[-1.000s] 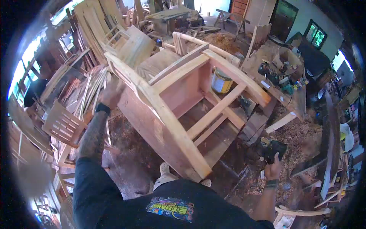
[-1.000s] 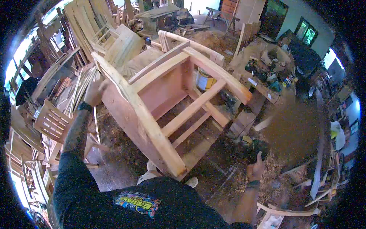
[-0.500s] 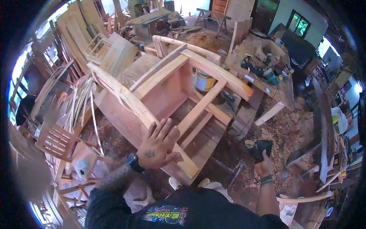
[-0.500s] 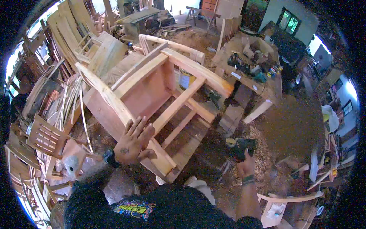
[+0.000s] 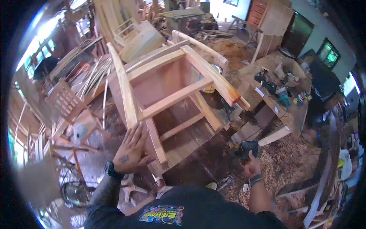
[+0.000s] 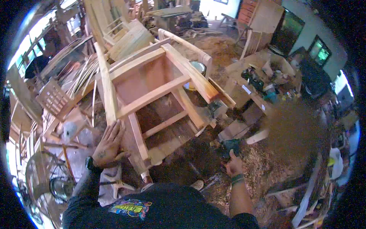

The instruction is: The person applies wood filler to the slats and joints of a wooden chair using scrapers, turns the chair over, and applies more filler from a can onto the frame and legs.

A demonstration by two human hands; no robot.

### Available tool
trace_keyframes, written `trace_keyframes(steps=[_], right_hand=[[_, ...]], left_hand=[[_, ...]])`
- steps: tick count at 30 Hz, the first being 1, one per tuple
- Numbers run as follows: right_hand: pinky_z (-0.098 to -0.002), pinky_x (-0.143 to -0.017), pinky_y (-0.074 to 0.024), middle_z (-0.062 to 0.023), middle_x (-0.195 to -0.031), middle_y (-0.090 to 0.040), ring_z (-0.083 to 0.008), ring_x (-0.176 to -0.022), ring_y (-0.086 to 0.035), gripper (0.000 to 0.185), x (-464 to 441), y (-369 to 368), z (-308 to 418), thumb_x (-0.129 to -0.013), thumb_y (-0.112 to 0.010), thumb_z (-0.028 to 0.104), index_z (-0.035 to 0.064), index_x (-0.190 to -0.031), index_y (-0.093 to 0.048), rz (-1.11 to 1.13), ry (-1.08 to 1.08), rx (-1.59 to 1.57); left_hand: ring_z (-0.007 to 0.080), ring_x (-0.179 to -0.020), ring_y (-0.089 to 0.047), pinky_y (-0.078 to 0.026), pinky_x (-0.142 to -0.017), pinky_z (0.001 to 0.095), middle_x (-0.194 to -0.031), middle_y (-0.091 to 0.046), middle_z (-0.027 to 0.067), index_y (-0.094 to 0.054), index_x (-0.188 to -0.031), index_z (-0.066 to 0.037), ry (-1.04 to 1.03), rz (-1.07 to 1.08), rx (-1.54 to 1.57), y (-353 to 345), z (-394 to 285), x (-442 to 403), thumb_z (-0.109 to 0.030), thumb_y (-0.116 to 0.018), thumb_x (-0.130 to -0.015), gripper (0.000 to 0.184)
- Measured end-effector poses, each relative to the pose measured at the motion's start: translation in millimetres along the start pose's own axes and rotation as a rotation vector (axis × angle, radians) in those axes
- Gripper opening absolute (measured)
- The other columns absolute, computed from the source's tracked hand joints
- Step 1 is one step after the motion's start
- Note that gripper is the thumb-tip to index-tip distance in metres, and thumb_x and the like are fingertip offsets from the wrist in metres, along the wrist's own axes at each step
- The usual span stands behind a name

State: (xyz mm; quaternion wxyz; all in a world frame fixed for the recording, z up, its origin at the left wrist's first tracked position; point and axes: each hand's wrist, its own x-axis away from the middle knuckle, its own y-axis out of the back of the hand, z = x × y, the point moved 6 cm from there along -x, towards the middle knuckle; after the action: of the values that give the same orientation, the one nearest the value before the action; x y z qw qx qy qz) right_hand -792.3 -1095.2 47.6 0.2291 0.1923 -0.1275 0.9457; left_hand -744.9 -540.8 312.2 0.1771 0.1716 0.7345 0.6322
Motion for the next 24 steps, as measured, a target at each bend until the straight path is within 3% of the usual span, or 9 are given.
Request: trace_keyframes(steps=[4,5,8,11,13,16,19,21,24], right_hand=[[-0.0319,-0.051,-0.046,-0.0024,-0.071,-0.061,-0.0142,-0.058,-0.059,0.036,10,21,13,-0.098,-0.066,0.044,0.0115,-0.111,-0.071,-0.001,-0.109,-0.128],[-0.0336,-0.052,-0.0463,-0.002,-0.073,-0.061,-0.015,-0.061,-0.06,0.034,-2,47,3,-0.099,-0.065,0.043,0.0127,-0.113,-0.071,0.063,-0.131,-0.048],[-0.0389,-0.052,-0.0454,-0.0024,-0.074,-0.062,-0.0181,-0.064,-0.061,0.032,-24,93,-10,-0.1,-0.064,0.039,0.0146,-0.121,-0.069,0.269,-0.014,0.203],[-0.0421,-0.05,-0.0444,-0.0045,-0.069,-0.06,-0.022,-0.057,-0.059,0.035,-68,110,-54,-0.1,-0.064,0.035,0.0142,-0.128,-0.066,0.278,0.222,0.241],[-0.0428,-0.05,-0.0446,-0.0065,-0.067,-0.06,-0.0241,-0.052,-0.057,0.039,-76,115,-60,-0.099,-0.064,0.035,0.0123,-0.131,-0.065,0.207,0.195,0.123],[-0.042,-0.054,-0.0471,-0.0085,-0.073,-0.066,-0.0249,-0.054,-0.06,0.044,-75,98,-41,-0.099,-0.063,0.04,0.0068,-0.128,-0.065,0.188,0.05,0.02],[-0.0398,-0.06,-0.0509,-0.0079,-0.083,-0.072,-0.0233,-0.066,-0.067,0.048,-78,110,-24,-0.1,-0.062,0.044,0.0004,-0.119,-0.066,0.257,0.08,0.232],[-0.0388,-0.06,-0.0521,-0.0074,-0.086,-0.073,-0.0222,-0.069,-0.068,0.049,-54,102,12,-0.1,-0.062,0.046,-0.0016,-0.111,-0.068,0.193,-0.025,0.188],[-0.0384,-0.062,-0.0543,-0.0072,-0.089,-0.073,-0.0221,-0.071,-0.069,0.048,-42,104,41,-0.1,-0.061,0.046,-0.0016,-0.104,-0.069,0.116,-0.035,0.103]], left_hand=[[0.0489,-0.149,-0.024,-0.02,-0.123,0.0538,-0.158,-0.027,0.0338,-0.035,-0.151,0.006,0.223,-0.066,-0.113,0,-48,13,-0.049,-0.07,-0.087,0.091],[0.0494,-0.149,-0.025,-0.021,-0.123,0.0537,-0.157,-0.029,0.0342,-0.035,-0.151,0.005,0.272,-0.084,-0.15,-1,-59,13,-0.047,-0.071,-0.086,0.09],[0.0447,-0.138,-0.045,-0.037,-0.115,0.0512,-0.142,-0.051,0.0313,-0.047,-0.145,0.0,0.312,-0.188,-0.173,-2,-91,17,-0.041,-0.074,-0.085,0.078],[0.0381,-0.118,-0.063,-0.051,-0.1,0.0481,-0.122,-0.065,0.0247,-0.061,-0.133,-0.004,0.355,0.188,0.373,19,-111,-5,-0.034,-0.074,-0.086,0.057],[0.033,-0.104,-0.069,-0.056,-0.088,0.0445,-0.113,-0.07,0.0191,-0.068,-0.124,-0.005,0.041,-0.158,0.017,59,-110,-40,-0.029,-0.074,-0.087,0.044],[0.0384,-0.111,-0.064,-0.051,-0.097,0.0469,-0.118,-0.068,0.0213,-0.067,-0.123,-0.003,0.094,-0.299,0.067,97,-64,-119,-0.036,-0.066,-0.094,0.044],[0.0415,-0.114,-0.062,-0.049,-0.1,0.048,-0.125,-0.065,0.0246,-0.062,-0.13,-0.003,0.17,-0.321,0.077,62,36,-207,-0.037,-0.056,-0.101,0.045],[0.0438,-0.121,-0.057,-0.045,-0.105,0.0496,-0.131,-0.06,0.0286,-0.06,-0.131,-0.001,0.248,-0.11,-0.151,37,83,-256,-0.045,-0.047,-0.104,0.053],[0.0461,-0.124,-0.054,-0.043,-0.107,0.0515,-0.132,-0.058,0.0313,-0.059,-0.13,0.004,0.578,-0.18,-0.205,-14,170,-311,-0.055,-0.042,-0.104,0.067]])
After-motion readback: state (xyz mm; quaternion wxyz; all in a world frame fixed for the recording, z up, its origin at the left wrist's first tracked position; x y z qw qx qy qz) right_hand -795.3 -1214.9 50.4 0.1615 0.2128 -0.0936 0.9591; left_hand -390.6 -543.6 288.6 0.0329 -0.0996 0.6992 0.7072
